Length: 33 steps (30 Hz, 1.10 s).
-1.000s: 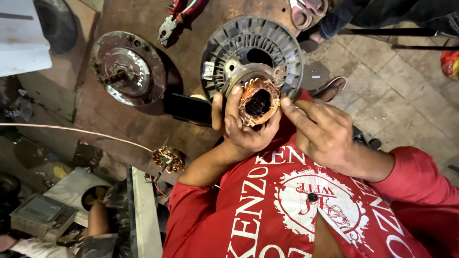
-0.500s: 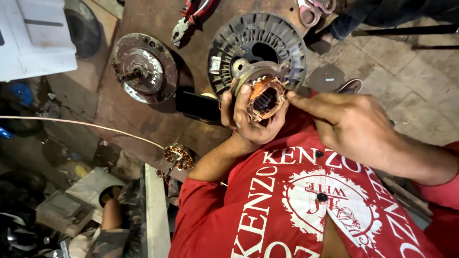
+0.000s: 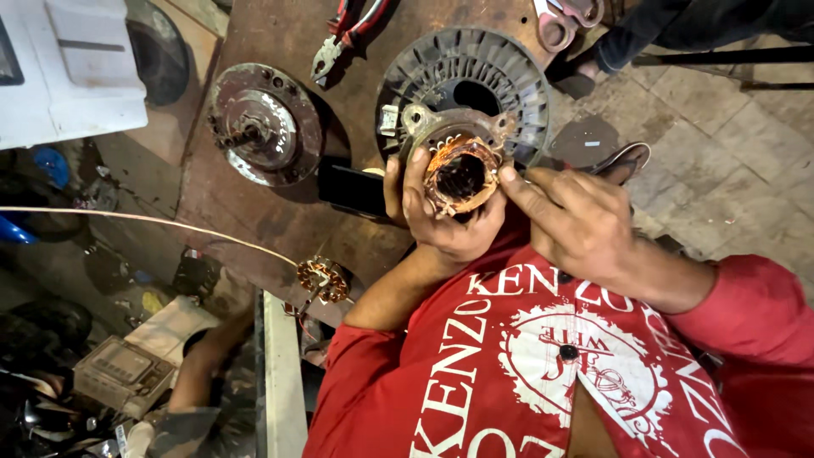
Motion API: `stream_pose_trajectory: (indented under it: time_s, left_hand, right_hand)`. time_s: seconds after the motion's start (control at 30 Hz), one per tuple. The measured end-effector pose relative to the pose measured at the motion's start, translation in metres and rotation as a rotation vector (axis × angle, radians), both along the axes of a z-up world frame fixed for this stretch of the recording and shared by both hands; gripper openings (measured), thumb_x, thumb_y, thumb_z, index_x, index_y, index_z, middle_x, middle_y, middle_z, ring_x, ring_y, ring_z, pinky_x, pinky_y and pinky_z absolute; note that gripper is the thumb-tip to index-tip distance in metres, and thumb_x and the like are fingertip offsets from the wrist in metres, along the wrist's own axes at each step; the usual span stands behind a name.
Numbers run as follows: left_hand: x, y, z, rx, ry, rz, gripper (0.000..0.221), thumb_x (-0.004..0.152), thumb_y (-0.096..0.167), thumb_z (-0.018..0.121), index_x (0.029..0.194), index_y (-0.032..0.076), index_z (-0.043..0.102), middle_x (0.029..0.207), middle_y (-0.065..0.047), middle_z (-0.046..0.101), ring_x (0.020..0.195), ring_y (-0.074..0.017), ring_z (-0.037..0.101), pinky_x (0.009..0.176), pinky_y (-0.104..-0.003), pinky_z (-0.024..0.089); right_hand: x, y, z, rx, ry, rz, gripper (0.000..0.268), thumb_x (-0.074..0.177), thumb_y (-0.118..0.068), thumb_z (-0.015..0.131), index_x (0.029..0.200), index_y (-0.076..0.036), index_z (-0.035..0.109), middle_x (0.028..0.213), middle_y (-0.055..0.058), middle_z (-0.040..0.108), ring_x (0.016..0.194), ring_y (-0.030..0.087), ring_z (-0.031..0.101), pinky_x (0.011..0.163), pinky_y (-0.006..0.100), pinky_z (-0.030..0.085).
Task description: The person works on a disassembled motor stator, using a screwdriver and scissors to adjust and trim copper windings. They rotate the stator, probe the coil slots, and cut excess wire while another person sits nearby.
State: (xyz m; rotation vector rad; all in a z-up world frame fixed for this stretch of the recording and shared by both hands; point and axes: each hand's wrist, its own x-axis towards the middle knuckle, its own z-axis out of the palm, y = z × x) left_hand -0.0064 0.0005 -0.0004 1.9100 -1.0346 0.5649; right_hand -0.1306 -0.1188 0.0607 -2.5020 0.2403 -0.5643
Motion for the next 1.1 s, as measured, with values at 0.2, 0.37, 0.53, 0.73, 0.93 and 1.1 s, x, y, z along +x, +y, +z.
stream_pose_trajectory:
  time_s: [0.2, 0.37, 0.53, 0.73, 0.93, 1.1]
  left_hand:
    - [0.001, 0.003, -0.002, -0.005, 0.021, -0.037, 0.118, 0.084, 0.022, 0.095, 0.158, 0.004, 0.006, 0.141, -0.020, 0.049, 0.142, -0.0405, 0.033, 0.120, -0.047, 0.039]
    - [0.000, -0.002, -0.014, -0.049, 0.012, -0.059, 0.118, 0.085, 0.018, 0.095, 0.159, 0.005, 0.004, 0.145, -0.021, 0.045, 0.147, -0.0394, 0.026, 0.120, -0.037, 0.045]
    - [-0.001, 0.000, -0.012, -0.044, -0.008, -0.065, 0.118, 0.085, 0.020, 0.096, 0.158, 0.004, 0.005, 0.144, -0.019, 0.046, 0.147, -0.0373, 0.026, 0.119, -0.037, 0.041]
    - [0.003, -0.005, -0.017, -0.100, -0.038, -0.118, 0.115, 0.083, 0.023, 0.093, 0.157, 0.003, 0.007, 0.145, -0.021, 0.041, 0.146, -0.0383, 0.023, 0.111, -0.040, 0.050]
    - [-0.003, -0.009, -0.033, -0.262, 0.062, -0.229, 0.116, 0.085, 0.013, 0.090, 0.157, 0.005, 0.000, 0.152, -0.026, 0.028, 0.142, -0.0418, 0.042, 0.101, -0.047, 0.062]
    - [-0.005, -0.006, -0.033, -0.243, 0.049, -0.233, 0.114, 0.085, 0.016, 0.087, 0.158, 0.007, 0.000, 0.151, -0.026, 0.029, 0.138, -0.0455, 0.048, 0.101, -0.054, 0.060]
  right_hand:
    - [-0.012, -0.013, 0.020, 0.484, 0.187, 0.022, 0.055, 0.082, 0.016, 0.059, 0.133, -0.004, 0.068, 0.102, 0.017, 0.075, 0.071, 0.019, 0.070, 0.061, 0.030, 0.059]
    - [-0.012, -0.025, 0.040, 0.445, 0.361, 0.026, 0.057, 0.079, 0.014, 0.064, 0.132, -0.005, 0.070, 0.095, 0.014, 0.075, 0.067, 0.019, 0.069, 0.061, 0.032, 0.058]
    - [-0.005, -0.030, 0.051, 0.449, 0.424, 0.063, 0.055, 0.079, 0.011, 0.063, 0.130, -0.007, 0.071, 0.100, 0.014, 0.076, 0.069, 0.019, 0.072, 0.064, 0.032, 0.061]
    - [0.000, -0.037, 0.059, 0.410, 0.497, 0.091, 0.053, 0.077, 0.006, 0.067, 0.129, -0.007, 0.072, 0.099, 0.014, 0.076, 0.059, 0.018, 0.068, 0.056, 0.031, 0.057]
    - [-0.001, -0.040, 0.066, 0.360, 0.556, 0.122, 0.056, 0.077, 0.009, 0.064, 0.130, -0.006, 0.071, 0.088, 0.013, 0.075, 0.057, 0.019, 0.066, 0.053, 0.032, 0.059]
    - [-0.003, -0.040, 0.069, 0.412, 0.609, 0.119, 0.058, 0.075, 0.011, 0.062, 0.130, -0.005, 0.069, 0.089, 0.014, 0.075, 0.051, 0.017, 0.064, 0.047, 0.030, 0.057]
